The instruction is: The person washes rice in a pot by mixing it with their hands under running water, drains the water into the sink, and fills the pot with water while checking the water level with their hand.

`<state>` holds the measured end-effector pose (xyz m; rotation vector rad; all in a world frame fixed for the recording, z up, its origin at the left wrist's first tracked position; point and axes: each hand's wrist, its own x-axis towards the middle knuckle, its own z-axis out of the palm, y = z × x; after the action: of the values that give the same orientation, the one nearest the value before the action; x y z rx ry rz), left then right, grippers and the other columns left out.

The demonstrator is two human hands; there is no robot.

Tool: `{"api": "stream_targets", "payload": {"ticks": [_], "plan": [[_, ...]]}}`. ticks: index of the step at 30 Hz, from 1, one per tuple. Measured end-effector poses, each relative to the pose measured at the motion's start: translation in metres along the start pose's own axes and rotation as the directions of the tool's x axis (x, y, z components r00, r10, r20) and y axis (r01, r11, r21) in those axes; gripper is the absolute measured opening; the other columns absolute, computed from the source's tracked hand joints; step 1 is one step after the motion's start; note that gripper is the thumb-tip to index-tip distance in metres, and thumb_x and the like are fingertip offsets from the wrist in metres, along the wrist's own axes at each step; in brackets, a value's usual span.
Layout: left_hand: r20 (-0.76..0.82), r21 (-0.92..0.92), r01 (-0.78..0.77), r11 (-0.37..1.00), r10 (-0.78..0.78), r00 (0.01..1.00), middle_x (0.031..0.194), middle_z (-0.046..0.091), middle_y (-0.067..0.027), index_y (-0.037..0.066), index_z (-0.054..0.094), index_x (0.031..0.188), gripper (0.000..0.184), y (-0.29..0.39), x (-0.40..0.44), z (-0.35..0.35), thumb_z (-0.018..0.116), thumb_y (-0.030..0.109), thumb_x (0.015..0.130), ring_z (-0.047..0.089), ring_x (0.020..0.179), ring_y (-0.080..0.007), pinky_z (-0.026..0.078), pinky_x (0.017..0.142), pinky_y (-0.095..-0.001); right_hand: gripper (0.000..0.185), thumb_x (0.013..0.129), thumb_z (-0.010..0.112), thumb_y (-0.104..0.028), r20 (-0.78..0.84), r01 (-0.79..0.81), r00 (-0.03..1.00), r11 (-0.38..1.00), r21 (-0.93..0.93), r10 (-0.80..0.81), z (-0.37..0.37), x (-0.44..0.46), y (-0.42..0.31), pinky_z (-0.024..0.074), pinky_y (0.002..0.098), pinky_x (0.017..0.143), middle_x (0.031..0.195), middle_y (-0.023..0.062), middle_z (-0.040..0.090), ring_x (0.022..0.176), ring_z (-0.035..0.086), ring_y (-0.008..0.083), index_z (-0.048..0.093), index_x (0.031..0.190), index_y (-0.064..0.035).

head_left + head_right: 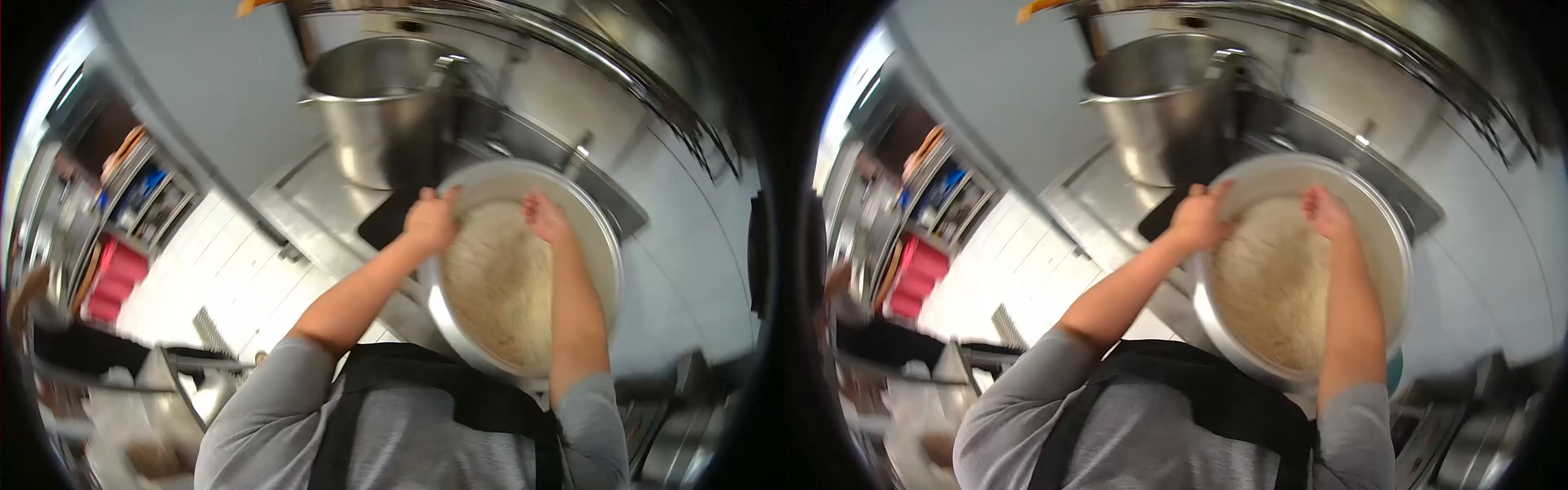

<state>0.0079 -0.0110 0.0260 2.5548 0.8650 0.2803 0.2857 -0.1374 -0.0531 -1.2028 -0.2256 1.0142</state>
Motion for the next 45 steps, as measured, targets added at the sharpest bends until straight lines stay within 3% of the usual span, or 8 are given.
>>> {"api": "stream_targets", "payload": {"ticks": [6, 9, 11, 14, 17, 20, 32, 45], "plan": [[-0.052, -0.041, 0.014, 0.999, -0.016, 0.998, 0.111, 0.046, -0.0221, 0.017, 0.049, 0.121, 0.054, -0.004, -0.002, 0.013, 0.065, 0.020, 0.070, 0.055, 0.097, -0.0365, 0.049, 0.081, -0.0420, 0.040, 0.094, 0.045, -0.039, 0.242, 0.107, 0.958, 0.975, 0.197, -0.154, 0.040, -0.038, -0.073, 0.0177, 0.0220, 0.034, 0.048, -0.0061, 0.022, 0.037, 0.020, 0.0050, 0.036, 0.060, -0.0199], [0.014, -0.005, 0.056, 0.998, -0.055, 0.998, 0.116, 0.041, -0.0210, 0.015, 0.049, 0.123, 0.060, 0.004, -0.007, 0.012, 0.068, 0.014, 0.065, 0.049, 0.105, -0.0356, 0.049, 0.082, -0.0416, 0.022, 0.087, 0.057, -0.028, 0.122, -0.052, 0.987, 0.924, -0.379, 0.106, 0.025, -0.058, -0.061, 0.0321, 0.0199, 0.036, 0.059, -0.0011, 0.045, 0.045, 0.041, 0.0067, 0.052, 0.071, -0.0144], [0.025, 0.011, 0.054, 0.998, -0.054, 0.998, 0.117, 0.041, -0.0202, 0.014, 0.050, 0.123, 0.060, 0.005, -0.012, 0.007, 0.068, 0.014, 0.065, 0.048, 0.105, -0.0342, 0.049, 0.083, -0.0401, 0.017, 0.083, 0.059, -0.020, 0.142, 0.075, 0.982, 0.437, -0.896, 0.123, 0.011, -0.082, -0.034, 0.0479, 0.0252, 0.051, 0.078, 0.0028, 0.057, 0.060, 0.052, 0.0117, 0.060, 0.097, -0.0102], [0.008, 0.036, 0.047, 0.998, -0.048, 0.999, 0.117, 0.041, -0.0198, 0.013, 0.052, 0.121, 0.058, 0.007, -0.017, 0.005, 0.067, 0.014, 0.066, 0.048, 0.105, -0.0331, 0.048, 0.084, -0.0386, 0.041, 0.077, 0.065, -0.011, 0.351, 0.375, 0.925, -0.496, -0.783, 0.145, -0.042, -0.051, -0.017, 0.0497, 0.0305, 0.074, 0.097, 0.0096, 0.058, 0.091, 0.057, 0.0188, 0.055, 0.117, -0.0062], [-0.002, 0.007, 0.062, 0.998, -0.062, 0.998, 0.118, 0.041, -0.0196, 0.014, 0.053, 0.120, 0.055, 0.007, -0.018, 0.006, 0.065, 0.014, 0.066, 0.048, 0.106, -0.0326, 0.048, 0.084, -0.0379, 0.048, 0.076, 0.068, -0.013, 0.386, 0.398, 0.917, 0.217, -0.891, -0.099, -0.021, -0.051, -0.020, 0.0453, 0.0313, 0.082, 0.100, 0.0096, 0.058, 0.096, 0.055, 0.0198, 0.053, 0.121, -0.0070], [-0.014, 0.034, 0.051, 0.998, -0.051, 0.999, 0.120, 0.040, -0.0204, 0.015, 0.053, 0.121, 0.056, 0.006, -0.017, 0.007, 0.064, 0.014, 0.066, 0.049, 0.106, -0.0327, 0.049, 0.082, -0.0378, 0.048, 0.076, 0.067, -0.015, 0.350, 0.315, 0.935, 0.317, -0.895, 0.057, -0.008, -0.066, -0.024, 0.0452, 0.0300, 0.079, 0.099, 0.0098, 0.058, 0.093, 0.056, 0.0195, 0.052, 0.121, -0.0070], [-0.039, 0.028, 0.034, 0.999, -0.033, 0.999, 0.124, 0.040, -0.0223, 0.013, 0.053, 0.121, 0.056, 0.006, -0.019, 0.008, 0.065, 0.018, 0.066, 0.049, 0.107, -0.0331, 0.048, 0.083, -0.0379, 0.043, 0.081, 0.063, -0.019, 0.223, 0.197, 0.972, 0.257, -0.946, 0.075, -0.017, -0.078, -0.037, 0.0380, 0.0235, 0.052, 0.088, -0.0007, 0.055, 0.070, 0.050, 0.0087, 0.052, 0.122, -0.0131], [-0.011, 0.012, 0.042, 0.999, -0.042, 0.999, 0.122, 0.040, -0.0211, 0.014, 0.054, 0.119, 0.054, 0.006, -0.017, 0.007, 0.068, 0.027, 0.068, 0.048, 0.108, -0.0341, 0.046, 0.088, -0.0397, 0.042, 0.081, 0.065, -0.018, 0.234, 0.211, 0.971, 0.270, -0.940, 0.055, -0.015, -0.084, -0.045, 0.0431, 0.0264, 0.078, 0.094, 0.0054, 0.058, 0.090, 0.054, 0.0145, 0.053, 0.120, -0.0083]]}}
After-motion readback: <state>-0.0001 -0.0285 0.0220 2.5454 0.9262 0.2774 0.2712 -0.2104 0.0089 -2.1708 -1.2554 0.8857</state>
